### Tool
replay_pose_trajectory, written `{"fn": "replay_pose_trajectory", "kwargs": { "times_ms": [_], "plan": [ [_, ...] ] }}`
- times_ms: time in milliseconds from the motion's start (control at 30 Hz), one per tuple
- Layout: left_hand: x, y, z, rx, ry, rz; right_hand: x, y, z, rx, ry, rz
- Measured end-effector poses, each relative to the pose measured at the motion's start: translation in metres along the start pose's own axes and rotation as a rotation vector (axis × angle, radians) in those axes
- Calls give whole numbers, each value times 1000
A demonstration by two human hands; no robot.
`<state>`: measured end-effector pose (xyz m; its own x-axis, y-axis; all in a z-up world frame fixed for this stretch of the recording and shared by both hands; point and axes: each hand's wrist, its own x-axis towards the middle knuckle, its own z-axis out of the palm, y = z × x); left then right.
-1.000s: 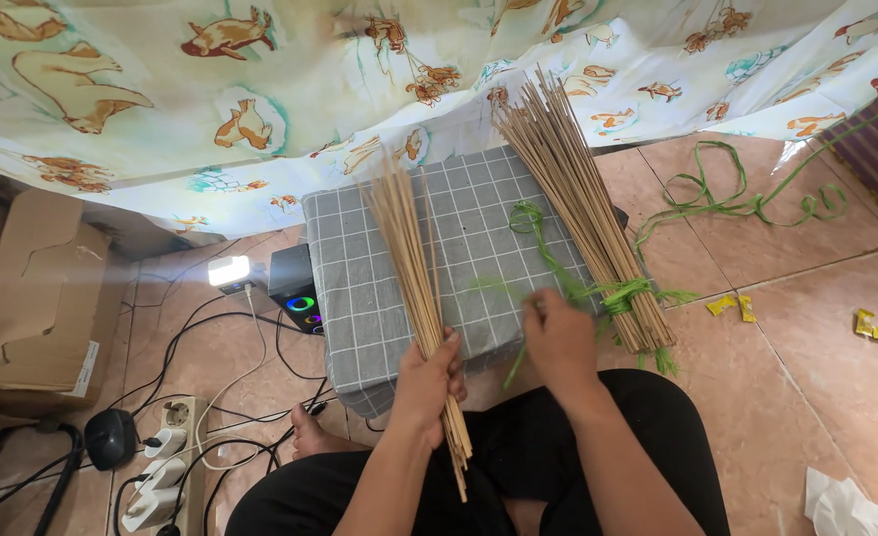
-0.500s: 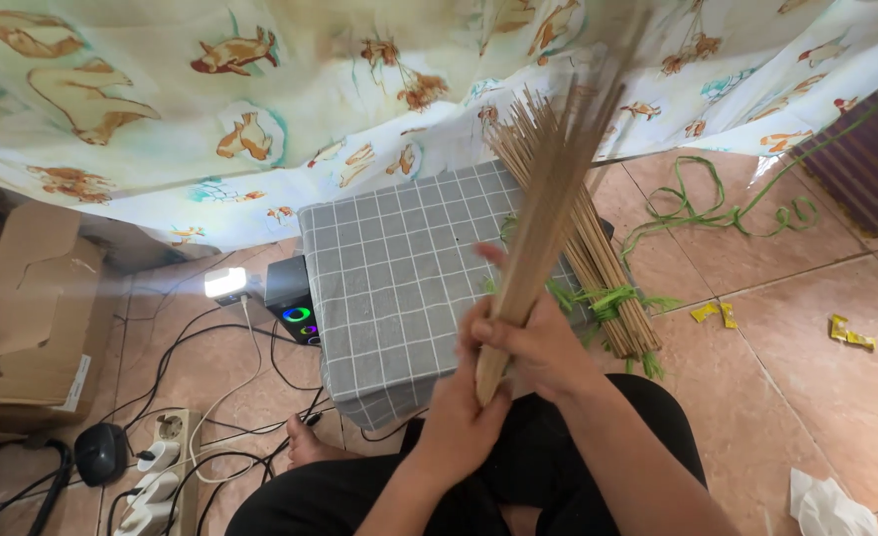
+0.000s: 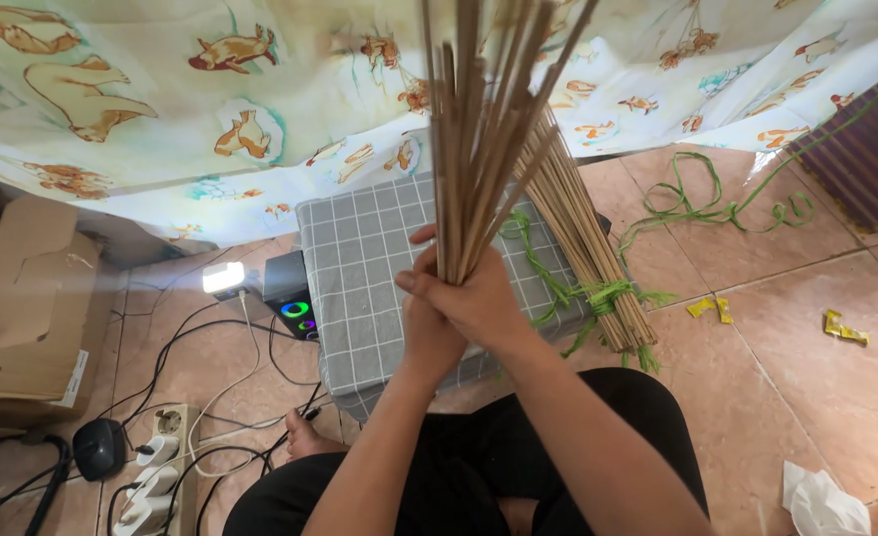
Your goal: Tying bundles of thin wooden sticks together using green plastic strips while sitting on the floor.
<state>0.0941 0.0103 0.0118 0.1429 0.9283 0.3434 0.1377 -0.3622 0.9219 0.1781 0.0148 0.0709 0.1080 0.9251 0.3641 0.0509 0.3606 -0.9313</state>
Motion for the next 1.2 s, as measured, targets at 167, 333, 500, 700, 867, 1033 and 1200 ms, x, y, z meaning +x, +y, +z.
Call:
{"fn": "replay_pose_trajectory", "kwargs": {
  "times_ms": [167, 333, 500, 700, 867, 1033, 1200],
  "plan": [
    [-1, -35, 3, 26, 20, -98, -2, -6, 6, 1, 73, 171],
    [12, -47, 3, 46, 42, -156, -1, 13, 1, 86, 52, 30],
    [0, 18, -29, -60, 19, -395, 0, 51, -74, -268, 351, 187],
    [-23, 3, -18, -243, -105, -642, 26, 139, -108, -990, 280, 131],
    [-17, -3, -20, -330, -111, -712, 38, 127, -101, -1233, 80, 207],
    [-6, 7, -30, -217, -98, -545, -3, 50, -67, -964, -84, -17],
    [-6, 5, -34, -88, -109, -560, -30, 22, -66, -628, -171, 75]
  ]
}}
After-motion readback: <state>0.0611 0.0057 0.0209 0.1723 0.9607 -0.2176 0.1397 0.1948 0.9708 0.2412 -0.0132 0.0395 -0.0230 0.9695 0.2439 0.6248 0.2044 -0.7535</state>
